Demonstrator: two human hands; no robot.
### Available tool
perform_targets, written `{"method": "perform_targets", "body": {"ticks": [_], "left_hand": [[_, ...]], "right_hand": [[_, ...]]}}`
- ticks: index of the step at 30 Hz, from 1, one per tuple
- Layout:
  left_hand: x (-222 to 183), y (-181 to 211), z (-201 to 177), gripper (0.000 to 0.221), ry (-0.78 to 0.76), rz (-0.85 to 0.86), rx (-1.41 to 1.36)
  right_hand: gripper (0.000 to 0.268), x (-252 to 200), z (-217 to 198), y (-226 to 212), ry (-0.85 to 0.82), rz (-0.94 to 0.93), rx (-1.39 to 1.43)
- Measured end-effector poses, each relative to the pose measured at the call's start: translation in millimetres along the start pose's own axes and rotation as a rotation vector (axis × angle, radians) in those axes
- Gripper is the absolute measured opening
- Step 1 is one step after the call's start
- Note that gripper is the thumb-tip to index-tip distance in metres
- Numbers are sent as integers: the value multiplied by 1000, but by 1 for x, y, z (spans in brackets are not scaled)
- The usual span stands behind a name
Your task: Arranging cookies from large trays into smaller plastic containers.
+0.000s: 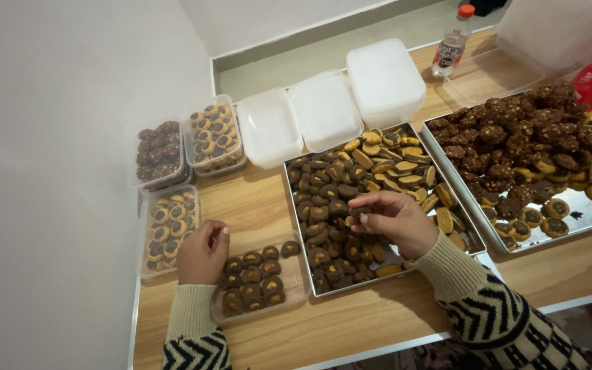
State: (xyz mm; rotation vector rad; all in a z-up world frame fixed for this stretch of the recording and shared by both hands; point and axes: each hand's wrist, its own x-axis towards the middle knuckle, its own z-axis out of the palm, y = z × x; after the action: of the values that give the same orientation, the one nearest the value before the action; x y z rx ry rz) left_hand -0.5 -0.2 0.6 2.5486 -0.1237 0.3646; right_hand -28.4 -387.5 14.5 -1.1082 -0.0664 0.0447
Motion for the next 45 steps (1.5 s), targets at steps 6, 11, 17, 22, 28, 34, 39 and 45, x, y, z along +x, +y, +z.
{"method": "perform_targets", "body": {"ticks": [6,11,17,22,28,34,39,45], "left_hand": [[-1,0,1,14,0,-13,1],[0,0,0,14,-7,-33,2],[0,1,1,15,-40,-71,22],[1,1,2,16,-30,-52,45],[0,1,3,16,-11,-52,12],[2,11,-4,25,-83,-116,64],[4,8,-3,29,-84,-106,61],[6,7,-3,31,-93,-114,57]], "right_hand": [[35,-4,9,-10,23,-2,-2],[37,-4,10,-10,19,-14,12],[36,-9,12,-8,17,15,-19],[35,-12,13,-5,20,61,-32],[32,-8,9,9,-8,73,-4],[20,-13,15,-3,-71,228,-267],[21,-14,15,3,-94,267,-234],[24,-19,17,4,-114,323,-150]]}}
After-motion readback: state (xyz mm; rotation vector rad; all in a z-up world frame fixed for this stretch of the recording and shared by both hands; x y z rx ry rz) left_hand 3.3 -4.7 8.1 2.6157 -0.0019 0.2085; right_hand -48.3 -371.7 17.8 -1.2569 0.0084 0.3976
